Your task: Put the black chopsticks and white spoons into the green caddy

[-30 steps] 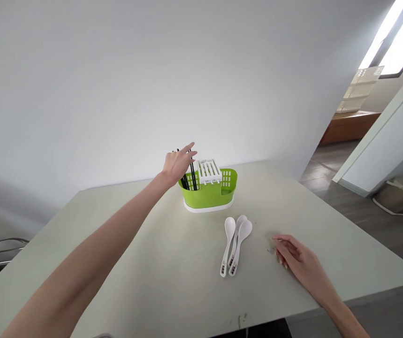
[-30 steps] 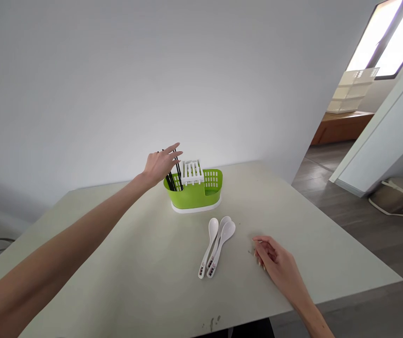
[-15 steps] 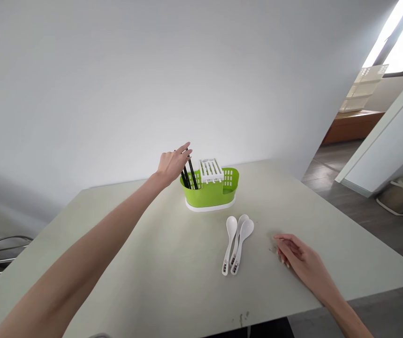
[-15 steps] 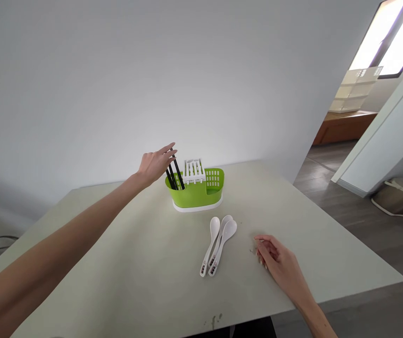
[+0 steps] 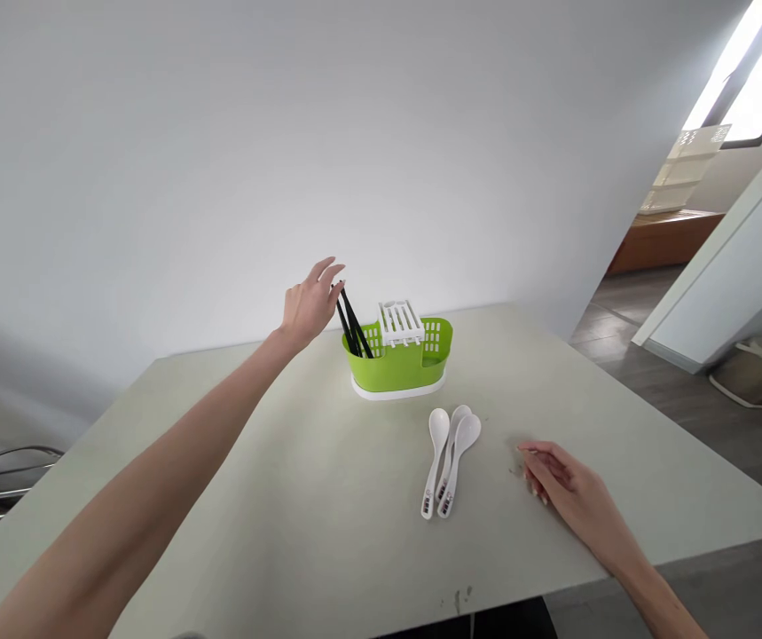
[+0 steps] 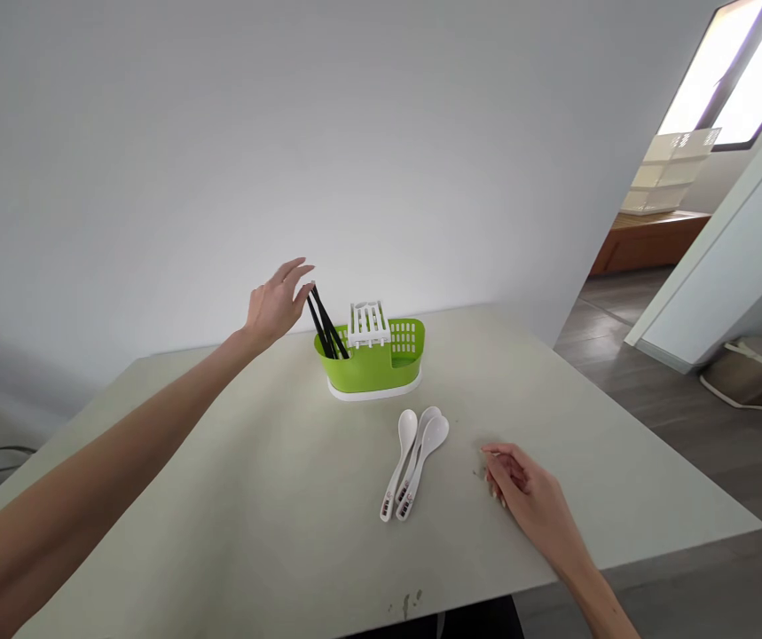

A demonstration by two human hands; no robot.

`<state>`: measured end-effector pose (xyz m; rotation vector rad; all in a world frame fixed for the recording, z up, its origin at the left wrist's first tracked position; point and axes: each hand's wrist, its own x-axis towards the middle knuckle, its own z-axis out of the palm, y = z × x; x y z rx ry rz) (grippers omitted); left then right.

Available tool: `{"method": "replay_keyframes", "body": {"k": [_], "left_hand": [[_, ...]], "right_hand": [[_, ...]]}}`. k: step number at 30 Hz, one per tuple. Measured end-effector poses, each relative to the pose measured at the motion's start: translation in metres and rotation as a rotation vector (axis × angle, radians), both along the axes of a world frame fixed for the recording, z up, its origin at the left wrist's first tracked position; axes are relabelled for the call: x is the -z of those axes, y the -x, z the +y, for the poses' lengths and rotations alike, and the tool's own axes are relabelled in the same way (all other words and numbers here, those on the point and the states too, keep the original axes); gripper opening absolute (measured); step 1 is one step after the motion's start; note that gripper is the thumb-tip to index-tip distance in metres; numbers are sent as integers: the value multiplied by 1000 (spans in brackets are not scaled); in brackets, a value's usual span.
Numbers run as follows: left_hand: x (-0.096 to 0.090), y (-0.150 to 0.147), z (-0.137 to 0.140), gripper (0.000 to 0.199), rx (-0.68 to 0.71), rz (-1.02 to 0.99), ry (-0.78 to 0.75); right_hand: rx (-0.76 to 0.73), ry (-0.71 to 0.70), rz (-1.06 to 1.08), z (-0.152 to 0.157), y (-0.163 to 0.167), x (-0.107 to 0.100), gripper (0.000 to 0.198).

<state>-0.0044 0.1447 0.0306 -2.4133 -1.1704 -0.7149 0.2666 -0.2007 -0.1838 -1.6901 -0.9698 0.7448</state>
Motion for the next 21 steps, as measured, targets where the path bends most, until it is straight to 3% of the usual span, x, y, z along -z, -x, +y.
{"method": "replay_keyframes", "body": {"k": [4,8,12,17,21], "left_hand": [[8,14,3,39,8,-222,23],[28,31,-3,36,4,-437,119],[69,58,-25,39,-38,-624,342],[132,102,-67,43,-58,-669,639],[156,133,-94,48,-102,-778,771]], "right_hand": [[3,8,-9,0,1,-2,48],[5,2,-5,-1,2,-3,47],[-1,11,-19,1,2,-1,48],[1,28,-61,2,2,-2,51],[-5,36,-60,3,4,-9,57]]}}
